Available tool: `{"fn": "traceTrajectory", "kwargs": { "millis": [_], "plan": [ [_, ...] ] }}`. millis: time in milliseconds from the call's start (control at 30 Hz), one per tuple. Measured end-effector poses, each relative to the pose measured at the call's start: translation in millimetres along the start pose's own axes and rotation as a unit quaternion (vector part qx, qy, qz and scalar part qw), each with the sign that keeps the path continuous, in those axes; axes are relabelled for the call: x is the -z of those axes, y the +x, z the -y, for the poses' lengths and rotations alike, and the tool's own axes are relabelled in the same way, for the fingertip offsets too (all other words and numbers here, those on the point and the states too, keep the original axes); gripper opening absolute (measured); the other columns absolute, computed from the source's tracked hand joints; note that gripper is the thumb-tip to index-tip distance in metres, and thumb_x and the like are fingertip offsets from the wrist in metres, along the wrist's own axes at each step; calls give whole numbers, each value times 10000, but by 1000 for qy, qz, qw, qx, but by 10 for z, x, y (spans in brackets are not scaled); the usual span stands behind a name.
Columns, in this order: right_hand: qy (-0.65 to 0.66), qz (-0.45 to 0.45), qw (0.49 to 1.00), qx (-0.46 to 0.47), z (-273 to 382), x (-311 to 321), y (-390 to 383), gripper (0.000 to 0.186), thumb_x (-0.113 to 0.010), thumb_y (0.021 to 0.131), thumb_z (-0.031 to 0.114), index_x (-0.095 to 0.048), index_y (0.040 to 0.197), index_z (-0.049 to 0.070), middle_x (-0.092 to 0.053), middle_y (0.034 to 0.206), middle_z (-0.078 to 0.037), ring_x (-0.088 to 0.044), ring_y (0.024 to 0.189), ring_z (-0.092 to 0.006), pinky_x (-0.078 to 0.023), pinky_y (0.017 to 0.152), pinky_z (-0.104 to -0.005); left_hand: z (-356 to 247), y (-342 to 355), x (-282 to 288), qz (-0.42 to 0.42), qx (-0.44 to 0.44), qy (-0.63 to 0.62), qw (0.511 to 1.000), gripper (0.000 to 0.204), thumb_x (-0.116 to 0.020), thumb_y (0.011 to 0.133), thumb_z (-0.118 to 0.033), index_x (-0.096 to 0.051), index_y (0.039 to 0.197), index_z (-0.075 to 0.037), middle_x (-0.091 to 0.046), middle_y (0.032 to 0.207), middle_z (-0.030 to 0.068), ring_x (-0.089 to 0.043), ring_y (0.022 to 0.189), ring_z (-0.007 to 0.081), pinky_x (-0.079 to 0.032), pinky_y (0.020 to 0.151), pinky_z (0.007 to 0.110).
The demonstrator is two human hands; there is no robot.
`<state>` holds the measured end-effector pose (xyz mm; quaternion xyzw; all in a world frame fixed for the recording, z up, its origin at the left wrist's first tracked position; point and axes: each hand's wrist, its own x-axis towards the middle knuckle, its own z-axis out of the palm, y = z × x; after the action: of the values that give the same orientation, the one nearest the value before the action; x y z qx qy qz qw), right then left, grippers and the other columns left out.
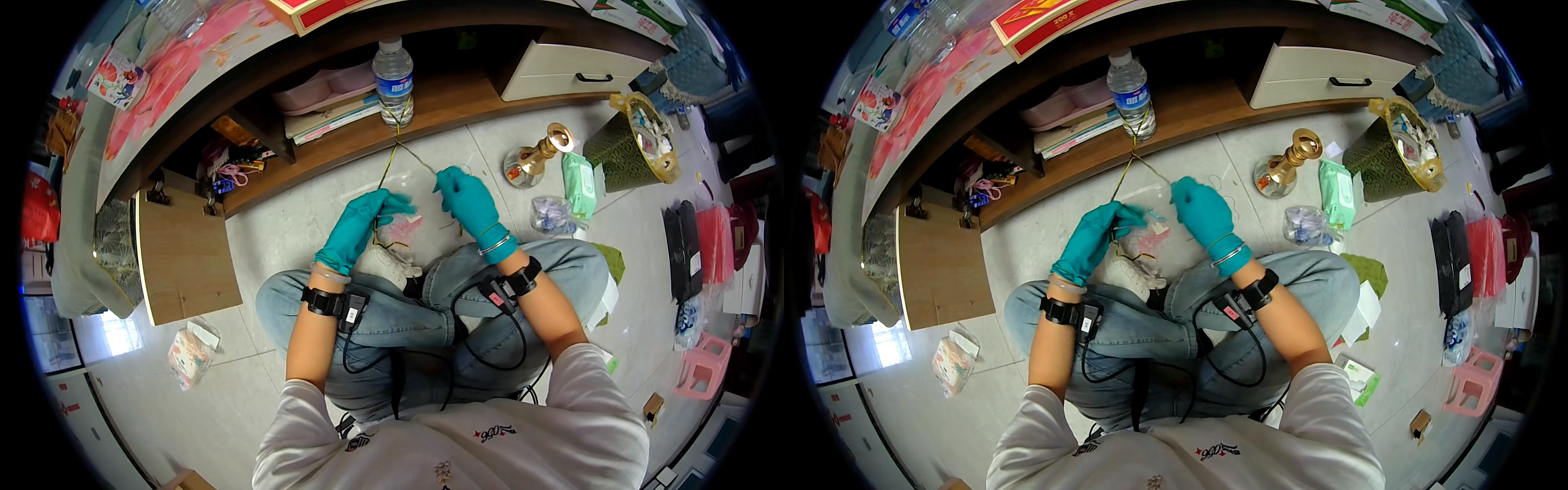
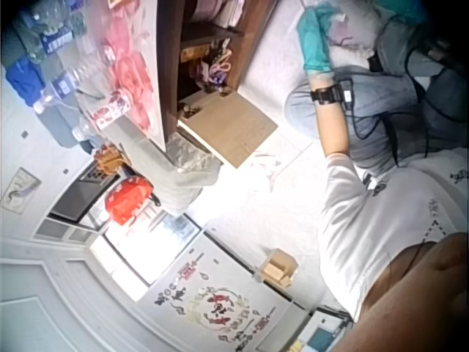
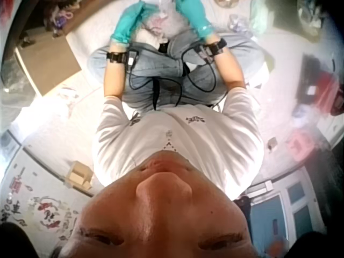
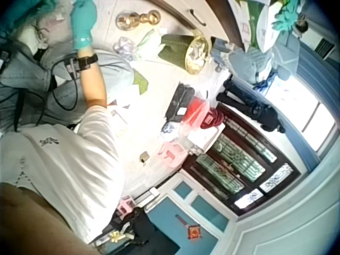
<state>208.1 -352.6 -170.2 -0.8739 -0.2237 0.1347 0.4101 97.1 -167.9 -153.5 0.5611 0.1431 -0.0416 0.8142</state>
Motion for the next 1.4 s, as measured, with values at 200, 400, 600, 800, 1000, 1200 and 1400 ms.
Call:
{"fn": "traceTrajectory", "kwargs": {
  "millis": [200, 400, 600, 800, 1000, 1200, 1400],
  "plan": [
    [-150, 43, 981, 114, 74, -321, -221, 246, -506, 884, 332, -617, 1002, 147, -644, 828, -133, -609, 713, -329, -479, 580, -404, 295, 129, -8, 64, 0, -130, 989, 314, -423, 959, -224, -628, 957, 14, -641, 979, 96, -594, 837, 172, -449, 811, 267],
    [-42, 135, 985, 98, 132, -89, -138, 363, -493, 908, 377, -656, 987, 63, -662, 858, -136, -636, 790, -262, -495, 702, -338, 269, 132, 2, -50, -102, 41, 993, 263, -495, 932, -220, -638, 868, -9, -642, 862, 85, -584, 785, 165, -457, 751, 280],
    [292, 104, 949, -58, 100, -136, -39, 577, -492, 871, 531, -666, 910, -18, -661, 829, -80, -587, 723, -163, -464, 708, -300, 132, 8, -243, -105, -299, 586, 746, 131, -599, 836, -148, -601, 748, -51, -532, 694, 117, -537, 657, 273, -413, 581, 375],
    [379, 123, 914, -75, 94, -276, -32, 325, -622, 849, 314, -663, 897, -5, -636, 776, -45, -556, 717, -102, -444, 661, -251, 126, 22, -294, -78, -302, 628, 713, 114, -612, 814, -149, -603, 736, -66, -538, 703, 110, -532, 656, 288, -411, 566, 381],
    [488, 113, 863, -64, 13, -265, -1, 279, -607, 846, 235, -613, 1024, 19, -638, 896, -52, -577, 765, -129, -459, 718, -257, 145, 12, -229, -116, -295, 563, 763, 137, -623, 809, -148, -600, 704, -63, -528, 690, 115, -531, 637, 281, -409, 566, 365],
    [479, -173, 833, -216, -453, -191, 179, 350, -668, 794, 267, -546, 1083, 113, -556, 986, -22, -504, 859, -141, -426, 770, -303, 185, 13, -139, -149, -312, 541, 767, 151, -624, 815, -130, -595, 685, -57, -520, 659, 106, -532, 613, 272, -405, 557, 351],
    [347, -496, 791, -92, -1180, 465, 521, 468, -625, 684, -5, -452, 1117, -30, -538, 966, -84, -548, 860, -204, -456, 786, -314, 225, 12, -58, -164, -298, 550, 763, 179, -629, 812, -132, -576, 661, -52, -512, 647, 98, -525, 602, 261, -403, 556, 345]
  ]
}}
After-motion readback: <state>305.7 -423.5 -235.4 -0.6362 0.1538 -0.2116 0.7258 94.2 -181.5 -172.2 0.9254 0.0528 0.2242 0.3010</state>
